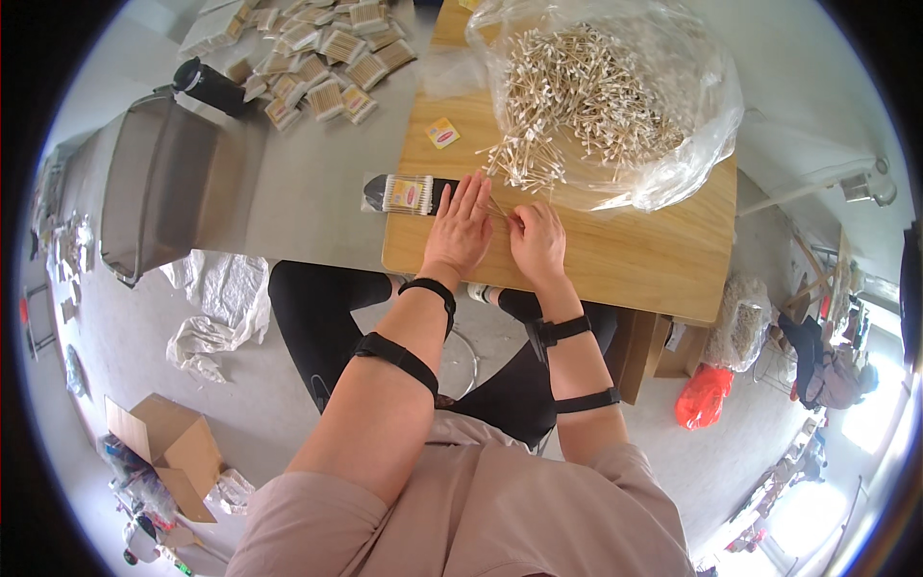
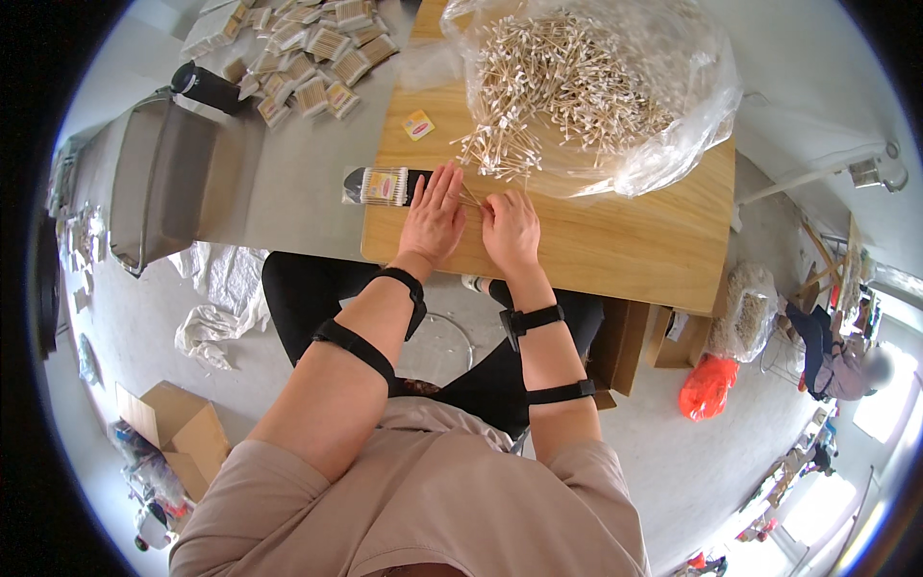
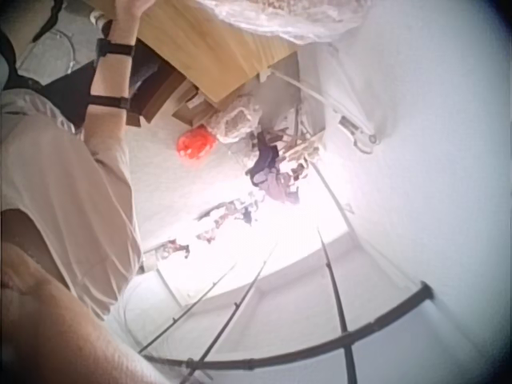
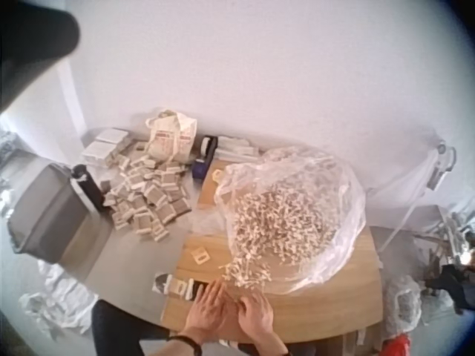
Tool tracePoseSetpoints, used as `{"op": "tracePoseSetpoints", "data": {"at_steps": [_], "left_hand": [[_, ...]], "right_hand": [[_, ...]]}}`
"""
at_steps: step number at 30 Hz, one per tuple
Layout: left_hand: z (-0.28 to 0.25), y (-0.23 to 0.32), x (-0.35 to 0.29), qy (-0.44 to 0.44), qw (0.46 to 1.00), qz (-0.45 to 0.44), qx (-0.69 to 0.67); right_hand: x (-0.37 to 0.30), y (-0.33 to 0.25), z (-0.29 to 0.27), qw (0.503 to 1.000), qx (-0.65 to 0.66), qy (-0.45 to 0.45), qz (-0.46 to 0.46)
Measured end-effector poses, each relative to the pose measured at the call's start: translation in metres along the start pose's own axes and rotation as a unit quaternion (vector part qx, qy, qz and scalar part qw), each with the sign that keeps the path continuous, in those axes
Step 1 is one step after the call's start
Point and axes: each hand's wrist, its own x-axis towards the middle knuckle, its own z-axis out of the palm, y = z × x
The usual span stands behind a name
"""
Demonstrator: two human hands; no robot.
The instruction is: Manually organizing and inserting cotton swabs into small cardboard packages.
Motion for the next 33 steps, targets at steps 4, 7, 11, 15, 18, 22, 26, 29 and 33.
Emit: {"op": "tracePoseSetpoints", "data": {"at_steps": [4,7,11,15,18,22,26,29,33], "left_hand": [[-0.002,0.000,0.000,-0.017,1.000,-0.009,-0.003],[-0.001,0.001,0.000,-0.004,1.000,-0.005,-0.009],[-0.003,0.001,-0.001,0.007,0.999,-0.004,-0.033],[-0.001,-0.005,-0.002,0.007,0.998,-0.020,-0.055],[0.002,-0.006,-0.003,0.038,0.996,-0.009,-0.083],[0.002,-0.002,0.002,0.033,0.999,-0.013,-0.034],[0.001,-0.001,0.000,-0.006,1.000,-0.020,-0.001],[-0.001,0.001,0.001,-0.021,0.999,-0.022,0.026],[-0.003,0.000,-0.001,-0.002,1.000,-0.015,0.021]], "right_hand": [[0.006,0.005,-0.001,0.998,0.045,-0.027,0.037],[0.010,0.006,0.001,0.998,0.034,-0.009,0.052],[0.007,0.003,0.002,0.998,0.048,0.007,0.037],[0.001,-0.002,-0.001,0.997,0.067,0.013,0.023],[0.002,-0.004,0.002,0.999,0.043,0.014,0.004],[0.001,-0.007,0.006,0.999,0.034,-0.013,-0.027],[-0.003,-0.003,0.007,0.994,0.106,0.015,-0.003],[0.005,0.006,0.002,0.990,0.059,0.035,0.123],[0.022,0.006,-0.001,0.984,-0.068,0.097,0.130]]}}
